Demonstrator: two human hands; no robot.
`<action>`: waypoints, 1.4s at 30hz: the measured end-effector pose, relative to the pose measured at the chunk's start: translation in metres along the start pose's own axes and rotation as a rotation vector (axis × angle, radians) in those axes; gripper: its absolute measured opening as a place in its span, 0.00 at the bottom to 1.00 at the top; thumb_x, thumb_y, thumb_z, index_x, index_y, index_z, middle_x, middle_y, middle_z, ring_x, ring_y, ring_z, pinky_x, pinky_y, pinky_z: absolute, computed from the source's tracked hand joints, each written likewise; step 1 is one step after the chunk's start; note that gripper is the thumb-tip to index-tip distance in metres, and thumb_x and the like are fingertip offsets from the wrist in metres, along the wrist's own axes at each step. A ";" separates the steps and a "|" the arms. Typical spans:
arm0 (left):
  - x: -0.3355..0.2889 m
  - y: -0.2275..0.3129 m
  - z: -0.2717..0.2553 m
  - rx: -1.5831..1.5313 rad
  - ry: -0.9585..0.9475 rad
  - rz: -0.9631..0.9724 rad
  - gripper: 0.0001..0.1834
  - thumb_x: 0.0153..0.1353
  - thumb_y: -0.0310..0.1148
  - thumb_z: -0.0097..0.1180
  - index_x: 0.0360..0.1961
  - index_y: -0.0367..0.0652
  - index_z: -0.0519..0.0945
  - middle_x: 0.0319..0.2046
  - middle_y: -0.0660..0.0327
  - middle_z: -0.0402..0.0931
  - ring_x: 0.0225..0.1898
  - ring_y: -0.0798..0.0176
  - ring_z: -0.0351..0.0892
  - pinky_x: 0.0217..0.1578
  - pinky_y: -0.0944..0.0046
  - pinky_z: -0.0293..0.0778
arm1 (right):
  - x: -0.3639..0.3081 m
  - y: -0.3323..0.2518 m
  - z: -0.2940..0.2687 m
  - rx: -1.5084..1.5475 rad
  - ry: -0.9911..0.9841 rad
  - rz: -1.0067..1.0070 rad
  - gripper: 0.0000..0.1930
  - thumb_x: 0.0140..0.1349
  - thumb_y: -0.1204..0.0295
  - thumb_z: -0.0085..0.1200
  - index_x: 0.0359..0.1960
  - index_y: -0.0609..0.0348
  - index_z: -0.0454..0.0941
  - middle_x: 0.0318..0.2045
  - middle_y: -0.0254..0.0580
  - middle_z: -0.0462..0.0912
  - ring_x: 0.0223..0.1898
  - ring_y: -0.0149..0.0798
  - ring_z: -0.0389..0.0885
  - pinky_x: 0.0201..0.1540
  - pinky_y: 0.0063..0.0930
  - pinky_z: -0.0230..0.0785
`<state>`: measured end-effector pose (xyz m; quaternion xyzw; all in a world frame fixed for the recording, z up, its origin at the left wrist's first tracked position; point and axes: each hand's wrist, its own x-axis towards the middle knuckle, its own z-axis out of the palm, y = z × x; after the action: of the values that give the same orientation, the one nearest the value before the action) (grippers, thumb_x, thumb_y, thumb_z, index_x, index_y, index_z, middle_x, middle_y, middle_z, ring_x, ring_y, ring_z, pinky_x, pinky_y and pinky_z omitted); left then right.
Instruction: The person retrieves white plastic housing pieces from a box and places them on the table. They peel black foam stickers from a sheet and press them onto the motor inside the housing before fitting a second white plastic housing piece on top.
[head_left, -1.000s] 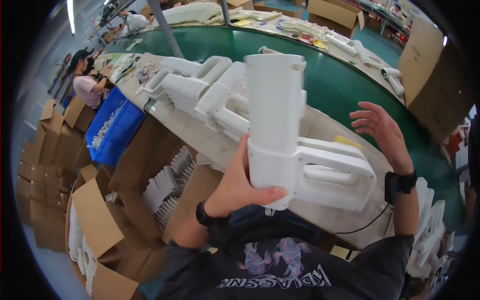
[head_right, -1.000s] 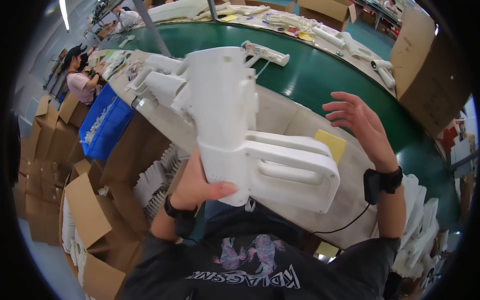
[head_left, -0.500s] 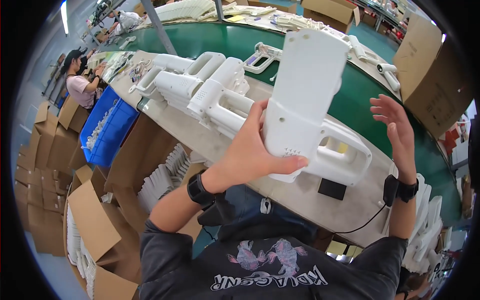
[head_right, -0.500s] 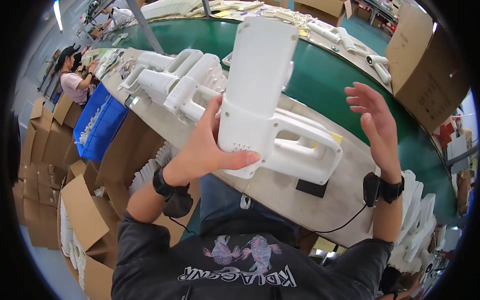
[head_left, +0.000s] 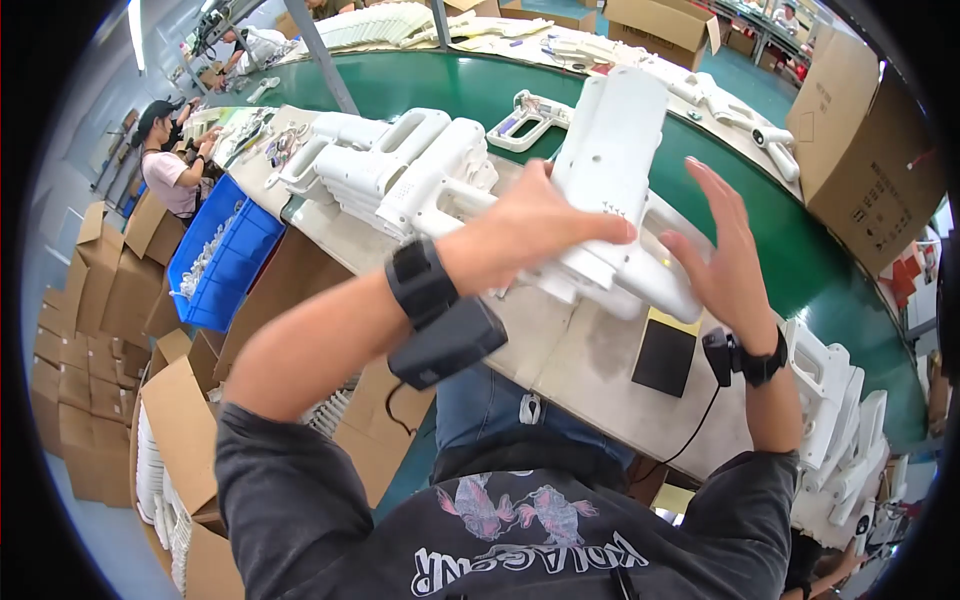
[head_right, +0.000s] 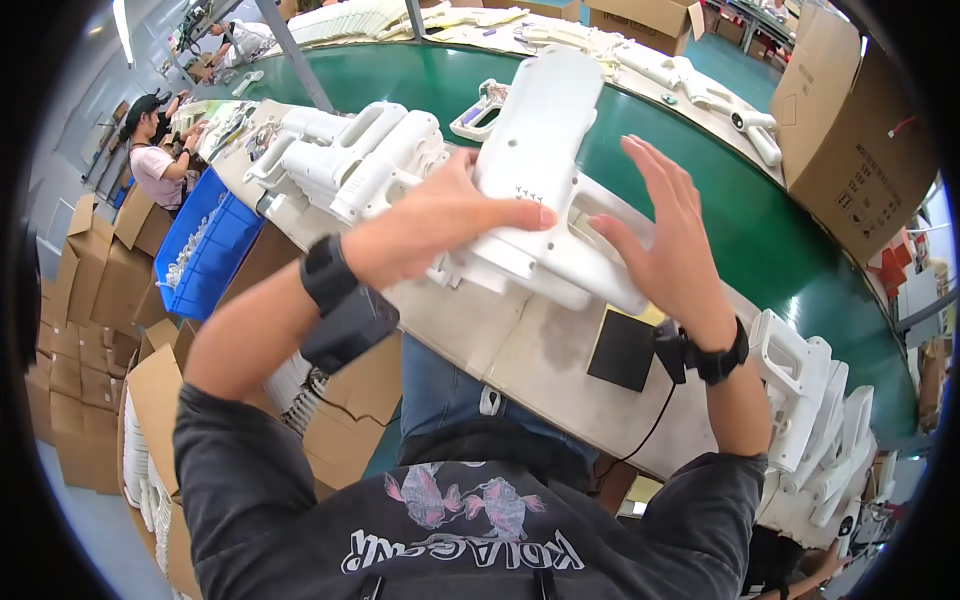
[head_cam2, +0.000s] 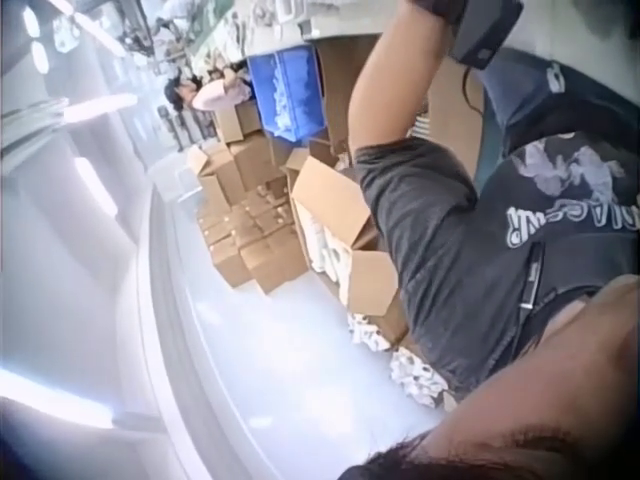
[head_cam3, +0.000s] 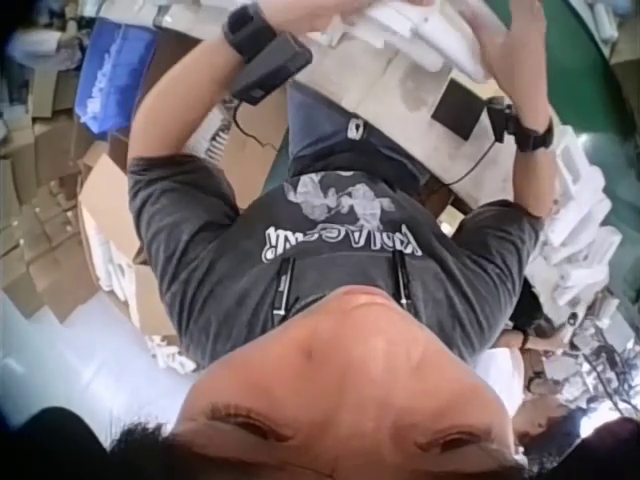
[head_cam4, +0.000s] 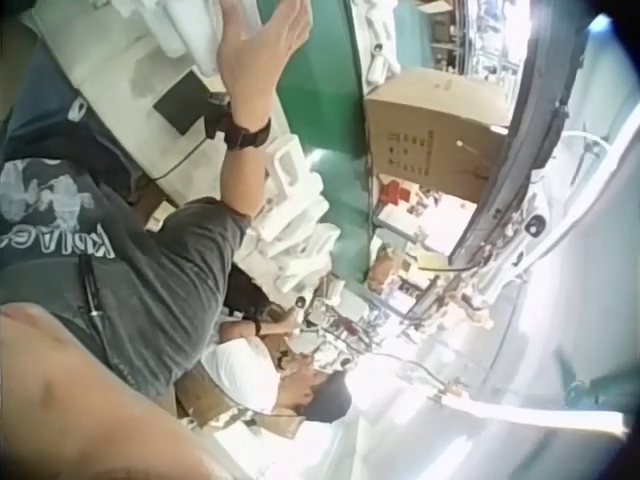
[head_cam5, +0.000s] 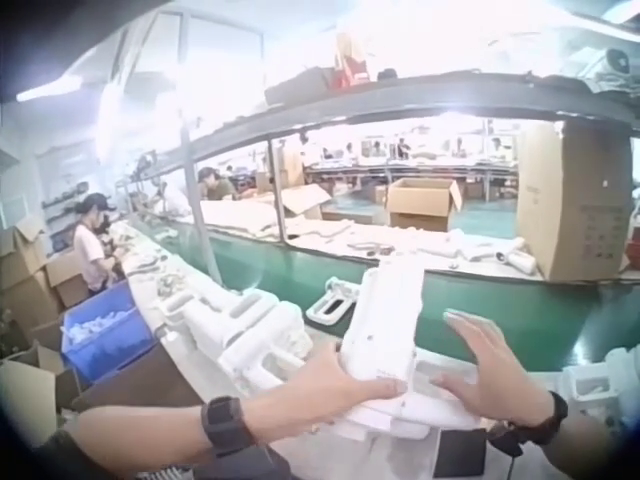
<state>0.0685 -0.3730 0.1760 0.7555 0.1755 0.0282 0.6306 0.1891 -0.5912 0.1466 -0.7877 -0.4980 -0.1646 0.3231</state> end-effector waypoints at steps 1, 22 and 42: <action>-0.004 -0.006 0.009 -0.096 0.027 -0.034 0.57 0.42 0.41 0.80 0.61 0.20 0.54 0.52 0.45 0.72 0.52 0.58 0.78 0.50 0.66 0.78 | -0.004 -0.004 -0.002 0.012 0.037 -0.019 0.38 0.56 0.67 0.68 0.69 0.59 0.64 0.68 0.51 0.68 0.68 0.53 0.65 0.70 0.41 0.57; 0.017 -0.068 0.133 -1.041 0.315 0.020 0.47 0.53 0.35 0.74 0.62 0.33 0.51 0.52 0.48 0.68 0.47 0.58 0.80 0.41 0.61 0.85 | -0.066 0.082 0.060 -0.559 0.123 -0.372 0.40 0.49 0.77 0.64 0.68 0.49 0.62 0.72 0.46 0.59 0.74 0.56 0.53 0.74 0.58 0.43; 0.040 -0.101 0.101 -1.044 0.176 -0.054 0.54 0.52 0.44 0.75 0.64 0.31 0.48 0.55 0.50 0.66 0.55 0.60 0.74 0.52 0.62 0.77 | -0.027 0.092 0.079 -0.296 -0.022 -0.492 0.42 0.37 0.80 0.67 0.61 0.60 0.66 0.58 0.52 0.68 0.62 0.60 0.67 0.67 0.58 0.58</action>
<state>0.1099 -0.4421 0.0514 0.3311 0.2099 0.1587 0.9062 0.2538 -0.5841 0.0411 -0.6834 -0.6484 -0.3003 0.1496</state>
